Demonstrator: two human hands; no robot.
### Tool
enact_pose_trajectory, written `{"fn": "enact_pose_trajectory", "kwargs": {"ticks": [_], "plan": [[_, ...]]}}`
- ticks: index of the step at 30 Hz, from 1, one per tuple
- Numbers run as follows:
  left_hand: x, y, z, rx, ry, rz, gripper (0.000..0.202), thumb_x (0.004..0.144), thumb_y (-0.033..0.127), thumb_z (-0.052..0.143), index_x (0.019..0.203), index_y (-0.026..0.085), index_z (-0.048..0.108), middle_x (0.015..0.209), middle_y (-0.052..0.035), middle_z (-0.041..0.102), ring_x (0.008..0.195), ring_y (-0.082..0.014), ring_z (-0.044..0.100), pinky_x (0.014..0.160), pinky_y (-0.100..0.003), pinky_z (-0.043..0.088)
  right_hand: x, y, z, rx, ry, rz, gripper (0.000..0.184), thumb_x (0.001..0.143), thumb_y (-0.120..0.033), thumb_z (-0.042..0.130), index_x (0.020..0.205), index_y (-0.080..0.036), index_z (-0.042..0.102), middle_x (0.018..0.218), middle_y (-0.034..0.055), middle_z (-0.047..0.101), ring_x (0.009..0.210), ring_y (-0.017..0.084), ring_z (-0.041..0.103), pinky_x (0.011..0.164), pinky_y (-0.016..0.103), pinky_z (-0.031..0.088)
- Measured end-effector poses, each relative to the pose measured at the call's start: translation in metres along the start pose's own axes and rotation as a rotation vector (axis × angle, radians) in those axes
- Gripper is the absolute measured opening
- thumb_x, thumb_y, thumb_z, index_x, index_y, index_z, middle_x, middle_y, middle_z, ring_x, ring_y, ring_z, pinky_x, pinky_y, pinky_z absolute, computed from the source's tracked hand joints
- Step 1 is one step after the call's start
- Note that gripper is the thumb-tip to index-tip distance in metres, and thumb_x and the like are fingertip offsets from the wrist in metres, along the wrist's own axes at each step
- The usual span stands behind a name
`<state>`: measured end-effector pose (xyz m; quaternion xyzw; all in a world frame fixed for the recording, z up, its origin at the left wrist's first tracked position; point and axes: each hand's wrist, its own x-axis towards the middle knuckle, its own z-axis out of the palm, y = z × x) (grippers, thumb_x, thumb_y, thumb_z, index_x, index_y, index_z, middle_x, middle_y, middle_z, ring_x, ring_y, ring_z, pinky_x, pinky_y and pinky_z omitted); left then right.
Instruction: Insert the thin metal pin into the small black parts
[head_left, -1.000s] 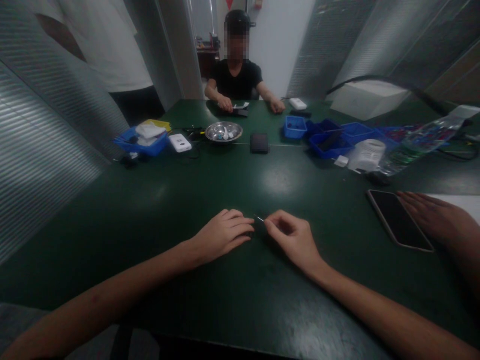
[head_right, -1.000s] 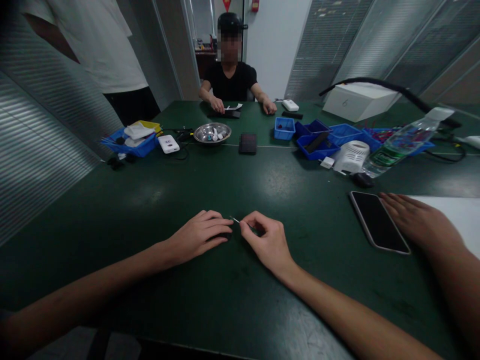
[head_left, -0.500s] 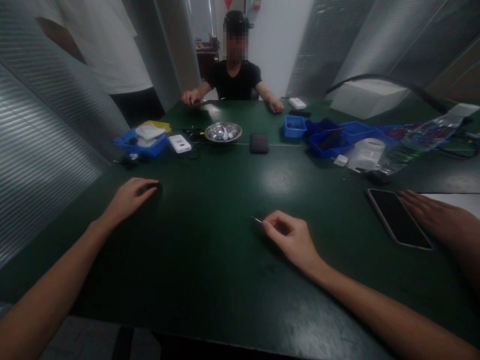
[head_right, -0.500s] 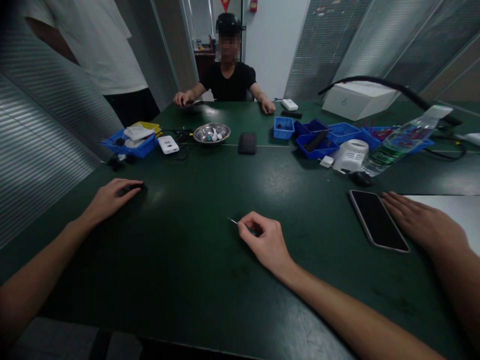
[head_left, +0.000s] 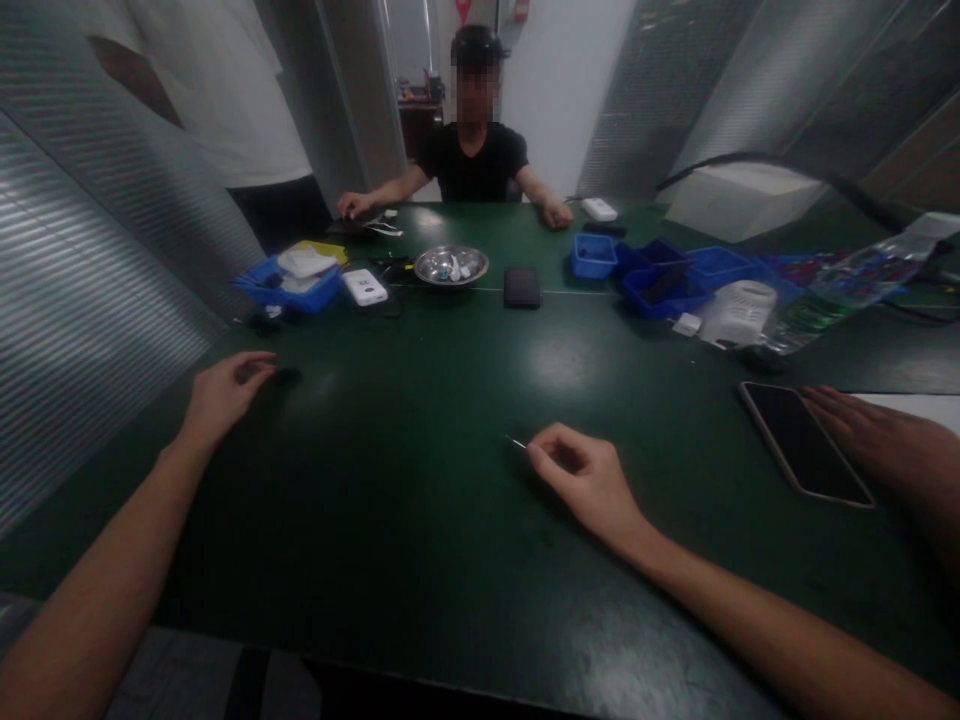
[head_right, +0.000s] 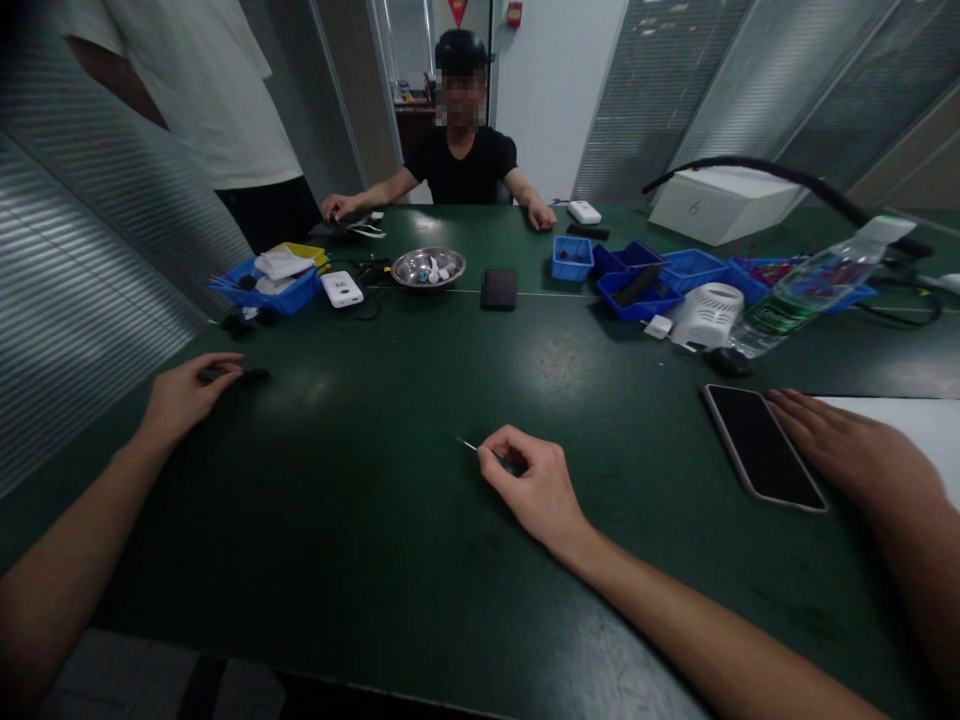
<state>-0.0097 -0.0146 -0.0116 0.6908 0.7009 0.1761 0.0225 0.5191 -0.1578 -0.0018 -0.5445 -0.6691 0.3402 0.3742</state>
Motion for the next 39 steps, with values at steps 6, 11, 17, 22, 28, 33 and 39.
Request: {"fn": "enact_pose_trajectory", "kwargs": {"ticks": [6, 11, 17, 22, 28, 33, 39], "plan": [[0.001, -0.008, -0.002, 0.088, -0.008, -0.107, 0.051, 0.096, 0.051, 0.059, 0.125, 0.011, 0.069, 0.119, -0.0082, 0.065, 0.101, -0.0223, 0.061, 0.085, -0.027, 0.043, -0.001, -0.001, -0.001, -0.004, -0.014, -0.005, 0.020, 0.095, -0.034, 0.063, 0.087, -0.019, 0.072, 0.078, 0.0016, 0.070, 0.070, 0.017, 0.064, 0.064, 0.028, 0.048], [0.000, -0.005, -0.007, 0.180, -0.052, -0.021, 0.043, 0.099, 0.047, 0.054, 0.118, 0.013, 0.071, 0.120, -0.0091, 0.065, 0.103, -0.0236, 0.059, 0.086, -0.028, 0.042, -0.001, -0.001, -0.001, 0.006, -0.011, -0.014, 0.020, 0.095, -0.035, 0.064, 0.086, -0.019, 0.072, 0.077, 0.0013, 0.069, 0.070, 0.017, 0.064, 0.064, 0.027, 0.048], [-0.001, 0.003, -0.013, 0.259, -0.098, 0.082, 0.038, 0.098, 0.042, 0.054, 0.115, 0.011, 0.068, 0.114, -0.0115, 0.067, 0.105, -0.0266, 0.059, 0.087, -0.031, 0.042, -0.001, -0.001, 0.000, 0.012, -0.013, -0.015, 0.020, 0.095, -0.034, 0.064, 0.086, -0.019, 0.073, 0.077, 0.0013, 0.070, 0.070, 0.018, 0.065, 0.064, 0.028, 0.049], [-0.005, 0.007, -0.012, 0.109, -0.015, -0.026, 0.040, 0.098, 0.043, 0.055, 0.120, 0.011, 0.064, 0.108, -0.0083, 0.069, 0.096, -0.0219, 0.064, 0.087, -0.028, 0.045, -0.002, -0.001, 0.000, 0.007, -0.009, -0.017, 0.019, 0.095, -0.034, 0.063, 0.086, -0.020, 0.072, 0.078, 0.0012, 0.070, 0.069, 0.017, 0.064, 0.064, 0.028, 0.049], [-0.008, 0.009, -0.011, -0.111, 0.061, -0.142, 0.043, 0.094, 0.044, 0.064, 0.124, 0.015, 0.068, 0.113, -0.0045, 0.072, 0.097, -0.0192, 0.066, 0.087, -0.027, 0.047, -0.002, 0.001, 0.000, 0.003, -0.020, -0.012, 0.020, 0.096, -0.034, 0.063, 0.087, -0.019, 0.072, 0.078, 0.0010, 0.070, 0.069, 0.017, 0.064, 0.064, 0.028, 0.048], [-0.007, 0.013, -0.010, -0.149, 0.034, -0.171, 0.045, 0.092, 0.048, 0.065, 0.125, 0.018, 0.071, 0.116, -0.0025, 0.073, 0.095, -0.0203, 0.065, 0.082, -0.026, 0.047, -0.001, 0.002, 0.001, -0.006, -0.012, -0.004, 0.020, 0.095, -0.035, 0.064, 0.086, -0.019, 0.073, 0.076, 0.0010, 0.070, 0.068, 0.017, 0.064, 0.062, 0.027, 0.048], [-0.008, 0.024, -0.010, -0.198, -0.094, -0.087, 0.053, 0.089, 0.053, 0.064, 0.127, 0.017, 0.069, 0.131, -0.0044, 0.069, 0.098, -0.0210, 0.064, 0.080, -0.025, 0.045, 0.000, -0.001, -0.001, -0.006, -0.018, -0.005, 0.020, 0.095, -0.035, 0.064, 0.087, -0.019, 0.073, 0.077, 0.0018, 0.071, 0.067, 0.017, 0.064, 0.061, 0.027, 0.050]]}}
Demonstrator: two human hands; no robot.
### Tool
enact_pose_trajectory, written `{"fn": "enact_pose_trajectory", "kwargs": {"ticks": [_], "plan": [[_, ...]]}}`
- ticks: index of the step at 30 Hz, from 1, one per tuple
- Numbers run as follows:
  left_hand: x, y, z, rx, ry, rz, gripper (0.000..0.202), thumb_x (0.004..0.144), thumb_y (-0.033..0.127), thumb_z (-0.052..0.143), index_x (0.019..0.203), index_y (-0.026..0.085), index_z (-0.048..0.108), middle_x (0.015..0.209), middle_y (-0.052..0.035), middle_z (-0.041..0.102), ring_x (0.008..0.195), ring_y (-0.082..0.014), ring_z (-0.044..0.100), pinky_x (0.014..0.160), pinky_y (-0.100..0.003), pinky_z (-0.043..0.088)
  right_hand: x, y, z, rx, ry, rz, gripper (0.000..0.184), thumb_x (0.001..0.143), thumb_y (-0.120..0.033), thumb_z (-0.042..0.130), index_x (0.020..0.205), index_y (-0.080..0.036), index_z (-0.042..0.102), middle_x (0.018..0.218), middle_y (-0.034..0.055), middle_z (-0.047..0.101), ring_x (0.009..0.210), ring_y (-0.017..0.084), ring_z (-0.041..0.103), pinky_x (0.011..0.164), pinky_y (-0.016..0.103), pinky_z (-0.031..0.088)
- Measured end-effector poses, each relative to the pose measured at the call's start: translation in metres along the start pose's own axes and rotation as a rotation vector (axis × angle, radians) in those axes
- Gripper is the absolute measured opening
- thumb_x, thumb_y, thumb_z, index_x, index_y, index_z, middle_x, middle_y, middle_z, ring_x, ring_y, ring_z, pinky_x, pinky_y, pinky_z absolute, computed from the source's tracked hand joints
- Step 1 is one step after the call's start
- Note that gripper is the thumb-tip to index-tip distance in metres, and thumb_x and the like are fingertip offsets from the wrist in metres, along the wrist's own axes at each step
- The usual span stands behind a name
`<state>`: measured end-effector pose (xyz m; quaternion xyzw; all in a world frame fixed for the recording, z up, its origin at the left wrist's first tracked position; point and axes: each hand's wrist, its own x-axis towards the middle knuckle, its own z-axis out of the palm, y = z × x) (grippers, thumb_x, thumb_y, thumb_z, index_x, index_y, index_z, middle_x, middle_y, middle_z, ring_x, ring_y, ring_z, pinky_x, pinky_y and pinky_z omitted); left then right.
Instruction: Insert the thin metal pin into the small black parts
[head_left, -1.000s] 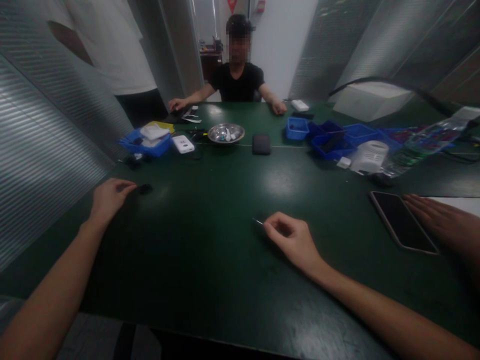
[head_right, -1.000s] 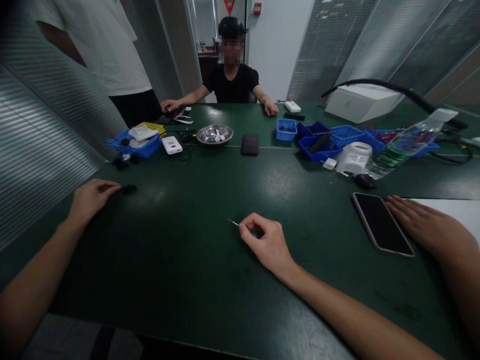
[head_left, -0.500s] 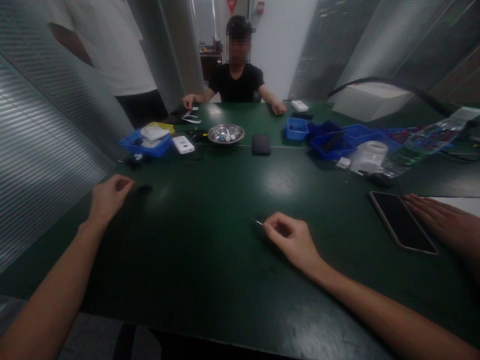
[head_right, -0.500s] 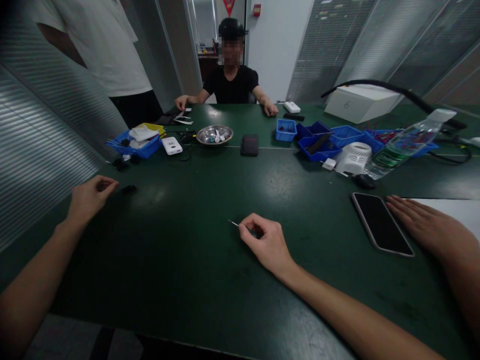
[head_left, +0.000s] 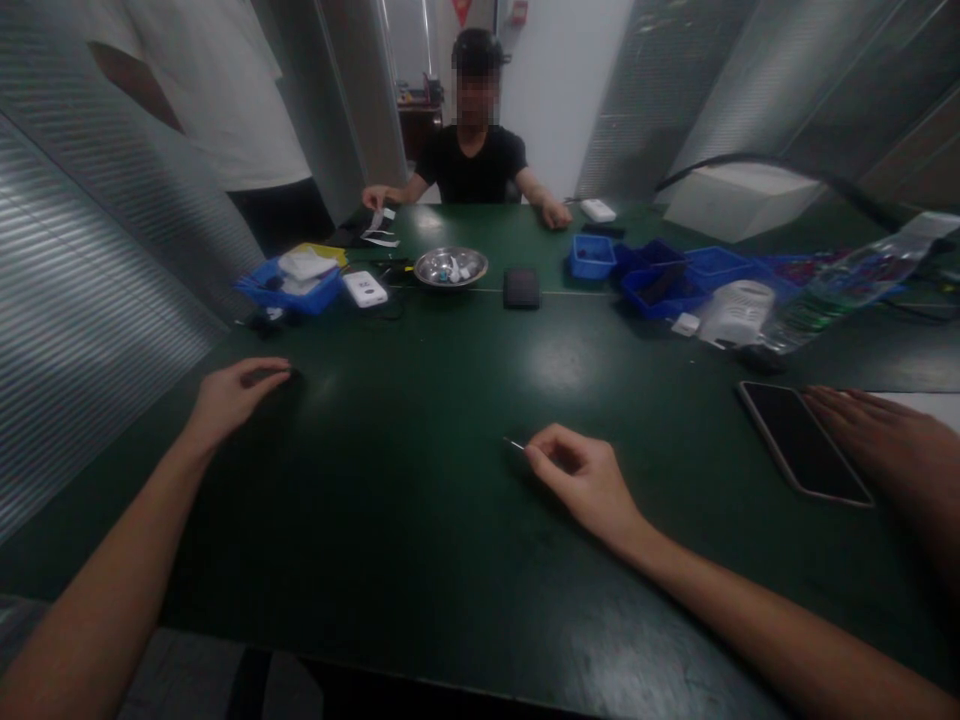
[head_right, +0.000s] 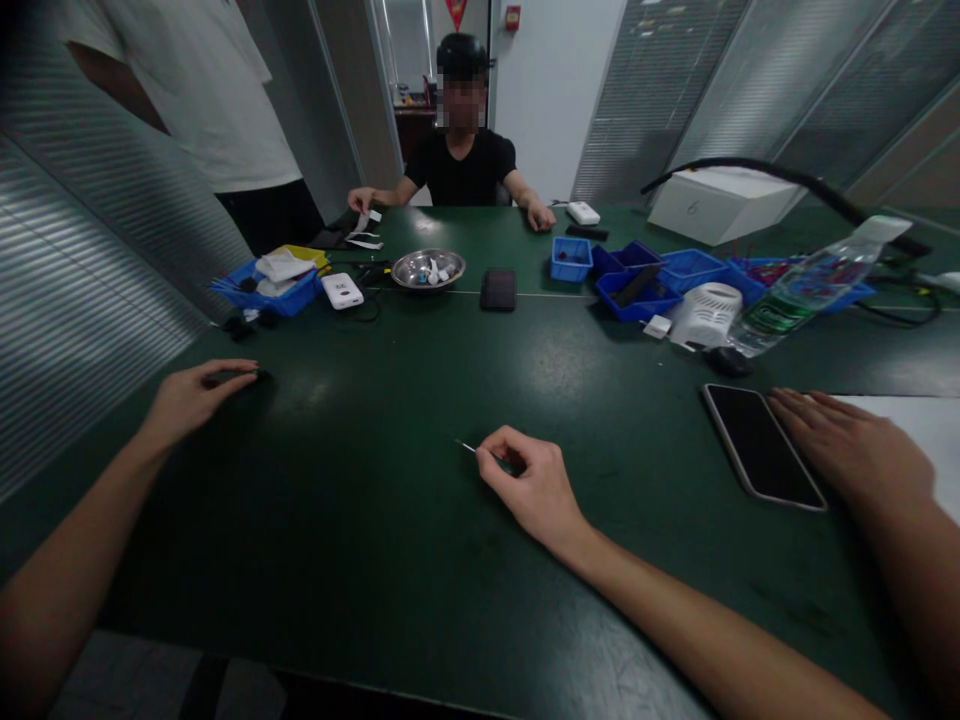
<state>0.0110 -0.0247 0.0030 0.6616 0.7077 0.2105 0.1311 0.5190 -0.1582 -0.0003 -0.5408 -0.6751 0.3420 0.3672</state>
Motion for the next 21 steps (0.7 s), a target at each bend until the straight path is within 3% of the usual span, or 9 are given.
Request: {"fn": "enact_pose_trajectory", "kwargs": {"ticks": [3, 8, 17, 21], "plan": [[-0.0018, 0.0032, -0.0017, 0.020, -0.032, -0.029, 0.054, 0.089, 0.054, 0.064, 0.128, 0.017, 0.070, 0.119, -0.0043, 0.073, 0.090, -0.0204, 0.064, 0.074, -0.025, 0.044, 0.0003, 0.0000, -0.0003, 0.001, 0.004, -0.002, 0.020, 0.095, -0.035, 0.063, 0.086, -0.019, 0.073, 0.077, 0.0017, 0.071, 0.067, 0.017, 0.064, 0.062, 0.027, 0.049], [-0.0035, -0.0011, -0.0054, 0.012, 0.018, -0.177, 0.062, 0.085, 0.062, 0.066, 0.132, 0.021, 0.068, 0.106, -0.0013, 0.075, 0.078, -0.0181, 0.062, 0.064, -0.024, 0.042, 0.0009, 0.0035, 0.0001, 0.002, 0.012, -0.011, 0.020, 0.095, -0.034, 0.063, 0.085, -0.019, 0.072, 0.076, 0.0008, 0.069, 0.068, 0.017, 0.064, 0.063, 0.027, 0.047], [-0.0023, 0.0028, -0.0058, 0.010, -0.004, -0.225, 0.052, 0.083, 0.056, 0.072, 0.123, 0.022, 0.074, 0.112, -0.0017, 0.075, 0.096, -0.0230, 0.066, 0.073, -0.027, 0.046, 0.0014, -0.0009, -0.0004, 0.019, 0.009, -0.004, 0.019, 0.095, -0.033, 0.063, 0.085, -0.019, 0.072, 0.075, 0.0009, 0.068, 0.068, 0.017, 0.063, 0.062, 0.027, 0.047], [0.0008, -0.0016, 0.0000, -0.023, 0.046, -0.227, 0.049, 0.082, 0.053, 0.075, 0.119, 0.022, 0.076, 0.111, -0.0032, 0.076, 0.099, -0.0232, 0.067, 0.079, -0.029, 0.048, 0.0020, 0.0008, 0.0012, 0.013, 0.004, -0.002, 0.019, 0.095, -0.033, 0.063, 0.086, -0.019, 0.072, 0.076, 0.0009, 0.069, 0.067, 0.017, 0.062, 0.062, 0.027, 0.046]]}}
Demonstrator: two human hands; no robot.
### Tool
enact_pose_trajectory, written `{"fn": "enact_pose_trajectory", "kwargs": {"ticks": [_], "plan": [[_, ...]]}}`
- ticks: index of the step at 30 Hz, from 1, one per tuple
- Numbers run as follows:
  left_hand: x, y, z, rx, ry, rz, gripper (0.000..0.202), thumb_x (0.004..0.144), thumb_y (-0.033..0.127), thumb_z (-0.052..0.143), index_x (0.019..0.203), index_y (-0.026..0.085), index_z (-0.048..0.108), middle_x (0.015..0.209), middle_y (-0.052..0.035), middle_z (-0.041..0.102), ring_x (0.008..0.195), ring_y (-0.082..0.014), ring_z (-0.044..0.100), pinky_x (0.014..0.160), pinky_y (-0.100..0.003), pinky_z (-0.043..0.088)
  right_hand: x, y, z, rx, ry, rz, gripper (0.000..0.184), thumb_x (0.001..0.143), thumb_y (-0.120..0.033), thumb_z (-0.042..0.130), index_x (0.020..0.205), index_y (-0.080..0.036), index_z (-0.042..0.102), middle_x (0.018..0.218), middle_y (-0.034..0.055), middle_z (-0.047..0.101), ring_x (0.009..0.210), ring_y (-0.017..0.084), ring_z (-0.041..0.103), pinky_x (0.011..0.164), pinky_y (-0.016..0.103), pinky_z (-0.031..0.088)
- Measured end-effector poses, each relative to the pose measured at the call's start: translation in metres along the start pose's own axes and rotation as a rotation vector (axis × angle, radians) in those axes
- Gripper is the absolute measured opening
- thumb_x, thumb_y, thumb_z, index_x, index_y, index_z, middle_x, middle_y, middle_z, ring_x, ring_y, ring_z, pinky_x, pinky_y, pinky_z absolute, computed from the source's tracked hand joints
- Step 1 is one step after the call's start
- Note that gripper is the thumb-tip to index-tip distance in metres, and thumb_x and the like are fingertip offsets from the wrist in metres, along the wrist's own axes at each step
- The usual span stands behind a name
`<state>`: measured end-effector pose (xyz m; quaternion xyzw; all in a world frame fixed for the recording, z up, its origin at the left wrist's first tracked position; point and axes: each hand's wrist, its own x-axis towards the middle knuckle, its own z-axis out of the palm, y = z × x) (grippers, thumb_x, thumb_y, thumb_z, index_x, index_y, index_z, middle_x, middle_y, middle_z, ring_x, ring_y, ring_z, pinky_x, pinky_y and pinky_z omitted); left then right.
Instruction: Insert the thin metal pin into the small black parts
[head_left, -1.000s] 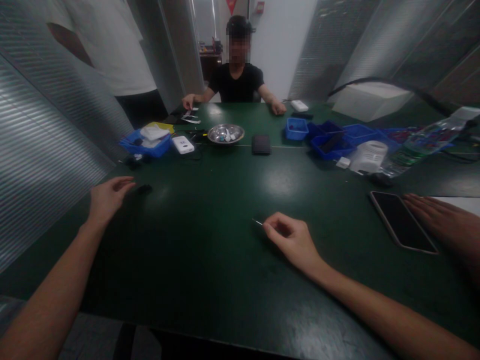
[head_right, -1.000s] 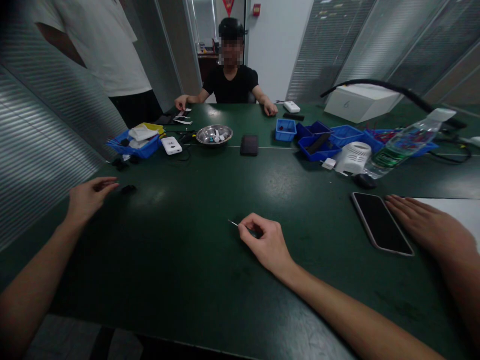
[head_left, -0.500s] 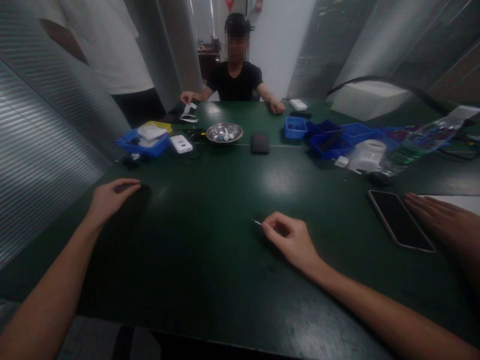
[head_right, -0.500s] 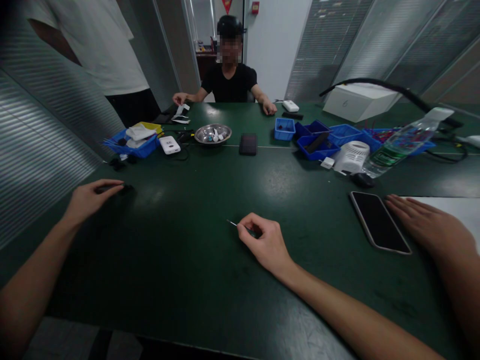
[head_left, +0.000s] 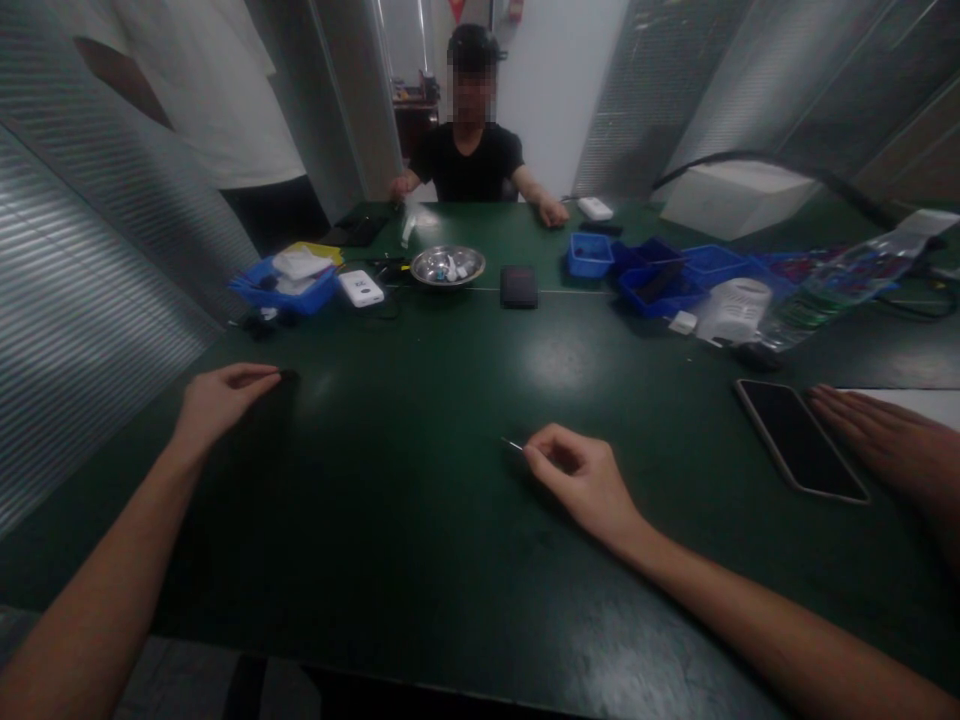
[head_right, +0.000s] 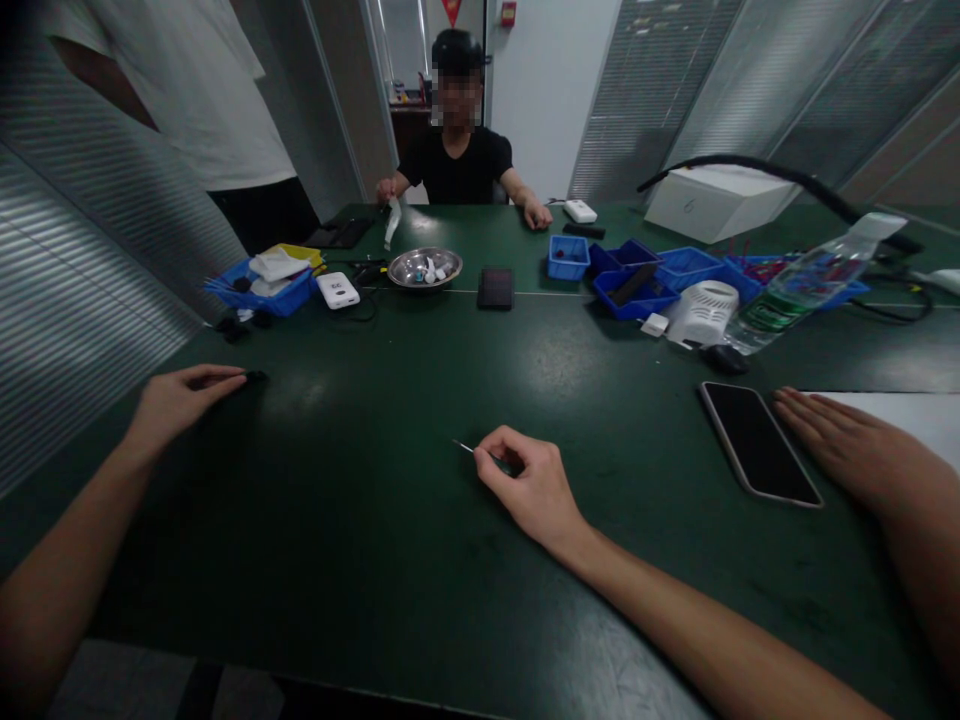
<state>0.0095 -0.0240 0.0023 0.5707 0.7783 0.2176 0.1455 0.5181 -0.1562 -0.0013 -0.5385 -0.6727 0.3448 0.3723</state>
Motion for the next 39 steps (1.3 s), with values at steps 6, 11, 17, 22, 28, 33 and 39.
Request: {"fn": "enact_pose_trajectory", "kwargs": {"ticks": [6, 11, 17, 22, 28, 33, 39], "plan": [[0.0017, -0.0028, 0.0093, -0.014, 0.072, -0.044, 0.043, 0.080, 0.050, 0.077, 0.114, 0.024, 0.078, 0.103, -0.0037, 0.077, 0.095, -0.0226, 0.069, 0.078, -0.028, 0.050, -0.0001, 0.0046, 0.0026, 0.008, 0.000, 0.005, 0.019, 0.095, -0.033, 0.064, 0.086, -0.019, 0.071, 0.077, 0.0008, 0.069, 0.069, 0.017, 0.063, 0.064, 0.028, 0.046], [-0.0007, -0.0011, 0.0095, -0.034, 0.087, -0.063, 0.043, 0.078, 0.050, 0.079, 0.113, 0.025, 0.079, 0.102, -0.0031, 0.077, 0.094, -0.0230, 0.069, 0.078, -0.029, 0.050, -0.0006, 0.0007, 0.0008, 0.006, -0.009, 0.009, 0.019, 0.095, -0.033, 0.063, 0.085, -0.019, 0.071, 0.076, 0.0007, 0.069, 0.067, 0.017, 0.063, 0.062, 0.028, 0.045], [-0.0004, -0.0012, 0.0096, -0.079, 0.091, -0.088, 0.044, 0.075, 0.052, 0.080, 0.110, 0.025, 0.080, 0.106, -0.0030, 0.077, 0.098, -0.0242, 0.069, 0.076, -0.030, 0.049, -0.0006, -0.0016, 0.0003, -0.003, -0.007, -0.005, 0.018, 0.094, -0.032, 0.063, 0.085, -0.019, 0.072, 0.075, 0.0003, 0.069, 0.066, 0.017, 0.062, 0.062, 0.028, 0.045], [-0.0006, 0.0014, 0.0086, -0.029, 0.086, -0.046, 0.041, 0.077, 0.051, 0.080, 0.108, 0.025, 0.080, 0.102, -0.0023, 0.077, 0.094, -0.0229, 0.068, 0.075, -0.029, 0.049, -0.0014, -0.0014, 0.0000, -0.010, -0.009, -0.019, 0.019, 0.095, -0.033, 0.062, 0.086, -0.019, 0.072, 0.076, 0.0006, 0.069, 0.067, 0.017, 0.062, 0.063, 0.028, 0.046], [-0.0038, 0.0054, 0.0086, 0.012, 0.088, 0.045, 0.045, 0.080, 0.053, 0.078, 0.114, 0.023, 0.076, 0.097, -0.0022, 0.076, 0.090, -0.0207, 0.069, 0.074, -0.027, 0.050, -0.0018, -0.0031, 0.0006, -0.020, -0.014, -0.014, 0.019, 0.095, -0.033, 0.063, 0.086, -0.019, 0.072, 0.076, 0.0005, 0.068, 0.067, 0.016, 0.062, 0.062, 0.028, 0.045], [-0.0014, 0.0024, 0.0102, 0.101, 0.086, 0.215, 0.045, 0.086, 0.052, 0.071, 0.121, 0.025, 0.075, 0.100, -0.0022, 0.075, 0.088, -0.0200, 0.068, 0.080, -0.029, 0.049, -0.0016, -0.0030, 0.0015, -0.016, -0.014, -0.016, 0.019, 0.095, -0.033, 0.063, 0.086, -0.019, 0.071, 0.075, 0.0005, 0.068, 0.068, 0.017, 0.062, 0.062, 0.028, 0.046], [0.0020, -0.0024, 0.0104, 0.110, 0.047, 0.240, 0.050, 0.084, 0.057, 0.070, 0.121, 0.024, 0.075, 0.104, -0.0035, 0.075, 0.091, -0.0221, 0.068, 0.082, -0.030, 0.048, -0.0019, -0.0027, 0.0015, -0.005, -0.016, -0.014, 0.019, 0.095, -0.033, 0.063, 0.084, -0.019, 0.071, 0.076, 0.0007, 0.068, 0.068, 0.017, 0.063, 0.062, 0.027, 0.047]]}}
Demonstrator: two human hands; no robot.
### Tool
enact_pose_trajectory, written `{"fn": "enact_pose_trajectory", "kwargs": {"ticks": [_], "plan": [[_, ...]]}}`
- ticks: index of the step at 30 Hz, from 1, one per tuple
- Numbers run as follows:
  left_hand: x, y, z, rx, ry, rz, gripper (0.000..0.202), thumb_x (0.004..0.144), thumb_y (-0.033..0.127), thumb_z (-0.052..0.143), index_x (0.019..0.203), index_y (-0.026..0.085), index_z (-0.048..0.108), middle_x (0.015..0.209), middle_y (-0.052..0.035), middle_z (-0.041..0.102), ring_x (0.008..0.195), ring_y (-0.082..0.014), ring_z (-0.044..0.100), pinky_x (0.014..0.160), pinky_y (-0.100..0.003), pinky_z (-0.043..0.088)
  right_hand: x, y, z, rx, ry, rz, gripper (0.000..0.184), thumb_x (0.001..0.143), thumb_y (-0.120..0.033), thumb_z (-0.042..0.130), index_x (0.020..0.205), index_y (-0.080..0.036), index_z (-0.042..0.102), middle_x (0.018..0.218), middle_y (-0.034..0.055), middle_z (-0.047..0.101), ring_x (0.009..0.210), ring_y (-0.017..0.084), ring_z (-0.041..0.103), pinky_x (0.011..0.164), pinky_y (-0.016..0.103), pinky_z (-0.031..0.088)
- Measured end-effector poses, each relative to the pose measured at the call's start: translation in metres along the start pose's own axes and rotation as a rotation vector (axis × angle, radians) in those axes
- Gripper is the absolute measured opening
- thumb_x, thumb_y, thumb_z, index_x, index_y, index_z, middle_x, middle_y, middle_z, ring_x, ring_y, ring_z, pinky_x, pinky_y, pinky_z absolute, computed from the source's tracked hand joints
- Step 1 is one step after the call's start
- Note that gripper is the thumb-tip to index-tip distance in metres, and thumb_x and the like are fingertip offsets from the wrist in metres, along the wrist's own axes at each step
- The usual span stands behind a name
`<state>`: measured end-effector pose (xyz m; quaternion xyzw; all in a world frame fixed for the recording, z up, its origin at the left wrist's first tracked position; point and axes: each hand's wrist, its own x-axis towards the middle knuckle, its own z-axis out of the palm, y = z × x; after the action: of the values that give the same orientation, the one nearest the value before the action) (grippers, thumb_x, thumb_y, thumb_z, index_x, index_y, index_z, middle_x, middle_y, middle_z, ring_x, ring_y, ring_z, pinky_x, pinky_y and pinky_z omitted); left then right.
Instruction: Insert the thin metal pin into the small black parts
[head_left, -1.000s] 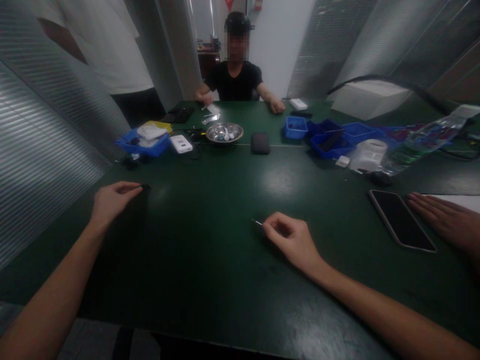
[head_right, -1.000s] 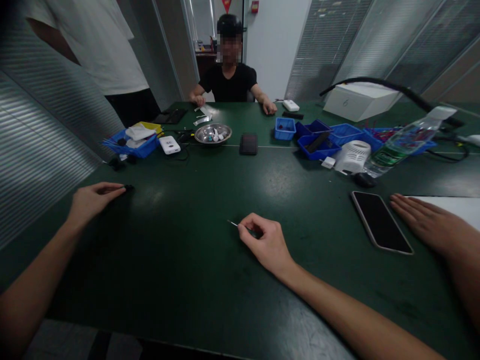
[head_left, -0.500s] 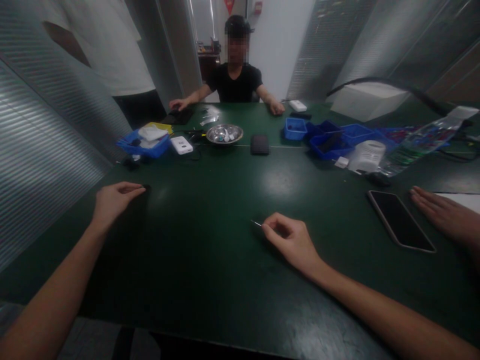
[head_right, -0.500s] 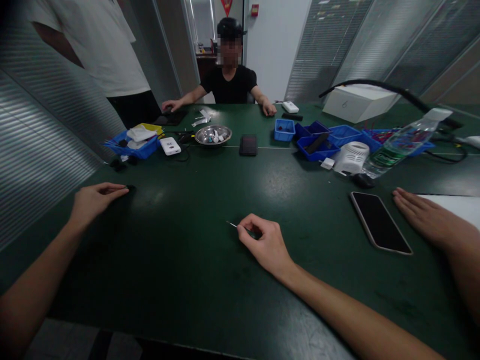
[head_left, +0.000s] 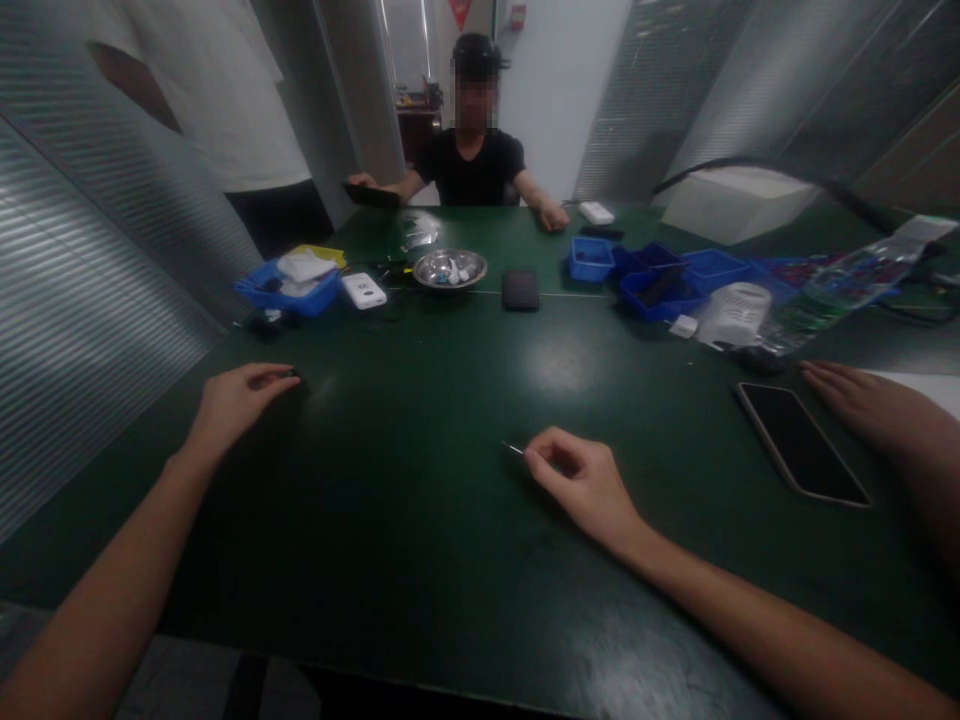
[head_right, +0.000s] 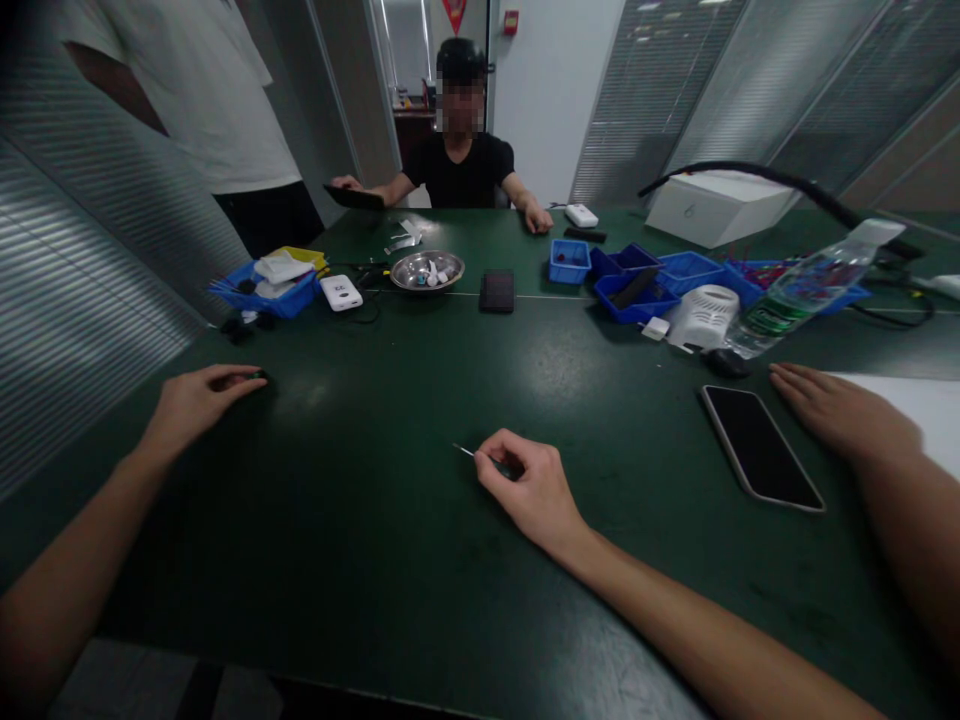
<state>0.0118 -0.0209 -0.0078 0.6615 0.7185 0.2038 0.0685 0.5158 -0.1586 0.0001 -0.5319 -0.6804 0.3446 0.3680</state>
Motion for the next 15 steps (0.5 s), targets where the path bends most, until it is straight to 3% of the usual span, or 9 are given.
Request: {"fn": "enact_pose_trajectory", "kwargs": {"ticks": [5, 7, 11, 15], "plan": [[0.000, -0.001, 0.001, -0.013, 0.045, 0.072, 0.046, 0.084, 0.058, 0.071, 0.114, 0.022, 0.076, 0.116, -0.0045, 0.073, 0.100, -0.0224, 0.067, 0.087, -0.030, 0.047, 0.000, -0.002, -0.001, 0.000, 0.005, 0.000, 0.019, 0.095, -0.033, 0.064, 0.085, -0.019, 0.072, 0.076, 0.0009, 0.068, 0.068, 0.017, 0.063, 0.062, 0.027, 0.048], [0.000, -0.001, 0.001, -0.028, 0.050, 0.034, 0.047, 0.083, 0.059, 0.072, 0.113, 0.023, 0.077, 0.115, -0.0042, 0.074, 0.099, -0.0223, 0.066, 0.087, -0.030, 0.047, 0.000, -0.003, -0.001, 0.003, 0.001, -0.001, 0.018, 0.095, -0.032, 0.064, 0.085, -0.019, 0.072, 0.077, 0.0010, 0.069, 0.069, 0.017, 0.064, 0.063, 0.027, 0.048], [0.005, -0.004, 0.002, -0.073, -0.008, -0.091, 0.051, 0.079, 0.060, 0.076, 0.113, 0.022, 0.077, 0.107, -0.0047, 0.075, 0.095, -0.0228, 0.066, 0.081, -0.029, 0.047, 0.000, -0.003, -0.002, 0.001, -0.002, -0.004, 0.017, 0.095, -0.031, 0.064, 0.086, -0.019, 0.072, 0.077, 0.0010, 0.070, 0.069, 0.017, 0.064, 0.064, 0.027, 0.048], [0.014, -0.013, 0.002, -0.129, -0.088, -0.096, 0.050, 0.077, 0.057, 0.078, 0.112, 0.022, 0.076, 0.113, -0.0035, 0.075, 0.099, -0.0212, 0.066, 0.082, -0.026, 0.046, 0.000, -0.002, -0.001, -0.009, -0.006, -0.010, 0.017, 0.095, -0.031, 0.063, 0.087, -0.019, 0.072, 0.078, 0.0012, 0.070, 0.069, 0.017, 0.064, 0.063, 0.027, 0.048]]}}
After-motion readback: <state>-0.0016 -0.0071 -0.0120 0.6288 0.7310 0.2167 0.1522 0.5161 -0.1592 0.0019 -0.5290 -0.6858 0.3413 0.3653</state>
